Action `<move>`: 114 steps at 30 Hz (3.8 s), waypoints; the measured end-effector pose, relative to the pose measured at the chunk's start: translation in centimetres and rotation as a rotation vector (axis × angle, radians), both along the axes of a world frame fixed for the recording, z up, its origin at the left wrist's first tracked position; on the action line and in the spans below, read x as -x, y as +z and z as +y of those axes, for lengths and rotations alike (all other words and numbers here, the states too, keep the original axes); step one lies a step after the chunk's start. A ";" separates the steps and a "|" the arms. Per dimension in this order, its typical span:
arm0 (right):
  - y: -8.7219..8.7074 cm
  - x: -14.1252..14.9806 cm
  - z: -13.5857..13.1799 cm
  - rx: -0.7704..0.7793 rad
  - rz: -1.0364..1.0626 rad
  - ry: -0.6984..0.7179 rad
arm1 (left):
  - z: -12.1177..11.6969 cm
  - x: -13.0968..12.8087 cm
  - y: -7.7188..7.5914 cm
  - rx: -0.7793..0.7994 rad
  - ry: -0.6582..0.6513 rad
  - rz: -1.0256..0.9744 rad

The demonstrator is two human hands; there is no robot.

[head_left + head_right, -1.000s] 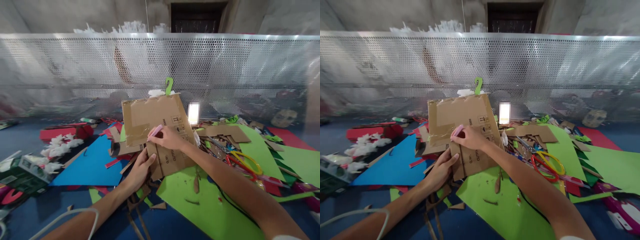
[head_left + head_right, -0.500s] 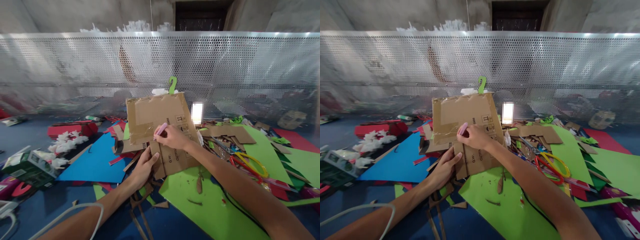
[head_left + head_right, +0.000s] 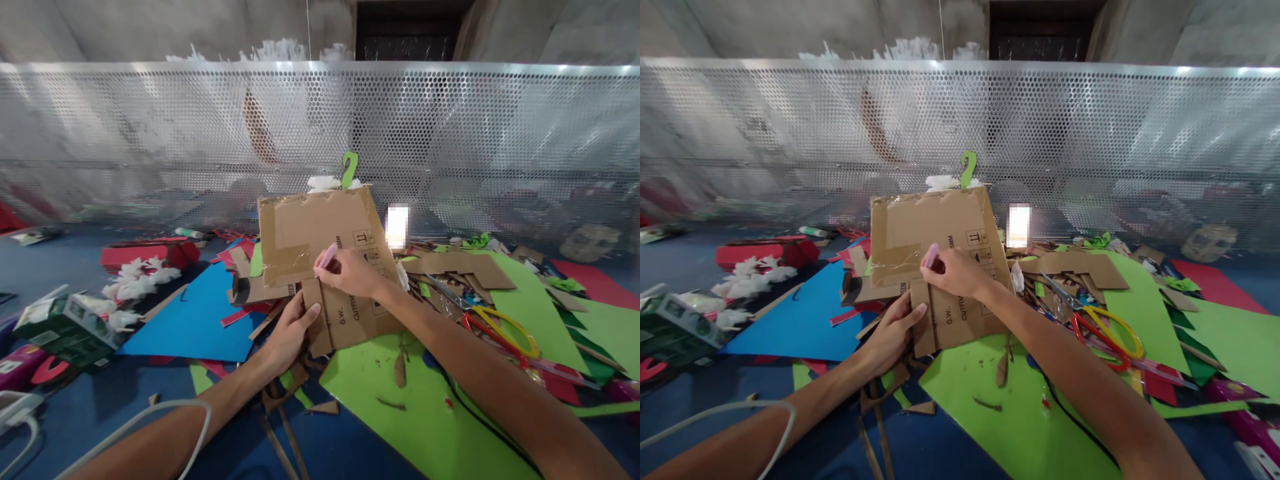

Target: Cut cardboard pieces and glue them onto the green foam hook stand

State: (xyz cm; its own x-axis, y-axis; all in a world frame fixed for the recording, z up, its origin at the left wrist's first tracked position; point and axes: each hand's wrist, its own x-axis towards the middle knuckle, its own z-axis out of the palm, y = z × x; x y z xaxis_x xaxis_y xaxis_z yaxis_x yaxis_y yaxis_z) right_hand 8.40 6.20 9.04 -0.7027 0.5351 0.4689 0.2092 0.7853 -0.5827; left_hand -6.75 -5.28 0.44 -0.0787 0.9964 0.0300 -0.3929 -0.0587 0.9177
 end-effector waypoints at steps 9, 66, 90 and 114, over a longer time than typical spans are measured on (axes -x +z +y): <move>-0.1 0.0 0.1 0.002 -0.013 0.017 | 0.0 0.0 0.0 -0.007 -0.003 -0.015; -2.7 -5.2 -9.3 -0.168 -0.420 0.060 | 0.3 -0.2 0.5 0.009 0.038 0.019; -0.8 -6.1 -8.8 -0.004 -0.345 0.046 | 0.5 0.0 0.5 0.034 0.054 -0.076; 1.3 -2.0 -3.0 -0.095 -0.161 -0.065 | 0.1 -0.6 0.2 -0.003 0.015 -0.071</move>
